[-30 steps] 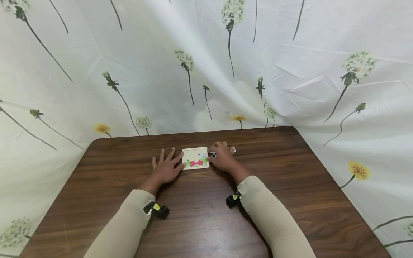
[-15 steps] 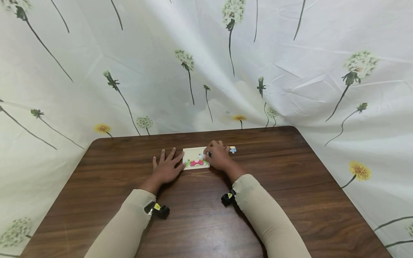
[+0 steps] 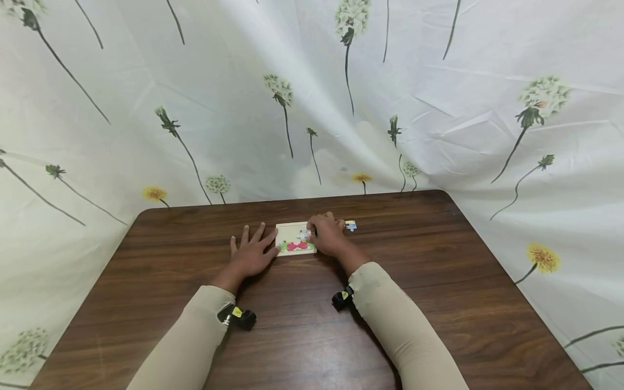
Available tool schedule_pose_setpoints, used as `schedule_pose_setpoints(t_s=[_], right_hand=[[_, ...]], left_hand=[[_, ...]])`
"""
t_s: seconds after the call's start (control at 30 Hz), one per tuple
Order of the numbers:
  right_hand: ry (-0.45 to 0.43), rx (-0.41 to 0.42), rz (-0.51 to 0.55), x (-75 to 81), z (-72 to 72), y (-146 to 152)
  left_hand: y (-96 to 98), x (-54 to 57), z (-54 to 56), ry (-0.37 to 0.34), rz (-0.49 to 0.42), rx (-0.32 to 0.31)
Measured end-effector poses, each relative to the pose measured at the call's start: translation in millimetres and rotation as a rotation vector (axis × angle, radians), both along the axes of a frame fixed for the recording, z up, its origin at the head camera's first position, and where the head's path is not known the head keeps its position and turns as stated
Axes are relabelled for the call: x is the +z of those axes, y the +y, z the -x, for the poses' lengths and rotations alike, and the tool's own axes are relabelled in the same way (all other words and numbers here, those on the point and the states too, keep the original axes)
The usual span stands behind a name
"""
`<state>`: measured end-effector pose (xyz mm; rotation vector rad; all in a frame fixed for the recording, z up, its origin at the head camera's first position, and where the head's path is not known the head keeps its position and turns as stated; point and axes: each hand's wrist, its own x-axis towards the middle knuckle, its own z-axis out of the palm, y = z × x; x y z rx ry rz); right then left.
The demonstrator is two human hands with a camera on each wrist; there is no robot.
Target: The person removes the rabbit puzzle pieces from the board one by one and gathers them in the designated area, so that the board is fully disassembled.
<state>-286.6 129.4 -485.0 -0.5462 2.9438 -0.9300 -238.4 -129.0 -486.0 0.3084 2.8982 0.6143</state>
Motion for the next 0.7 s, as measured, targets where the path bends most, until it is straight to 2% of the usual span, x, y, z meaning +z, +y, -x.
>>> schedule_pose_setpoints(t_s=[0.2, 0.43, 0.7], right_hand=[[0.007, 0.003, 0.043, 2.5, -2.1, -0.6], [0.012, 0.004, 0.034, 6.7, -1.8, 0.8], [0.01, 0.021, 0.019, 6.7, -2.2, 1.0]], left_hand=[[-1.2, -3.0, 0.9, 0.0, 0.007, 0.002], [0.0, -5.0, 4.4, -0.007, 0.0, 0.004], [1.4, -2.7, 2.6, -0.012, 0.01, 0.001]])
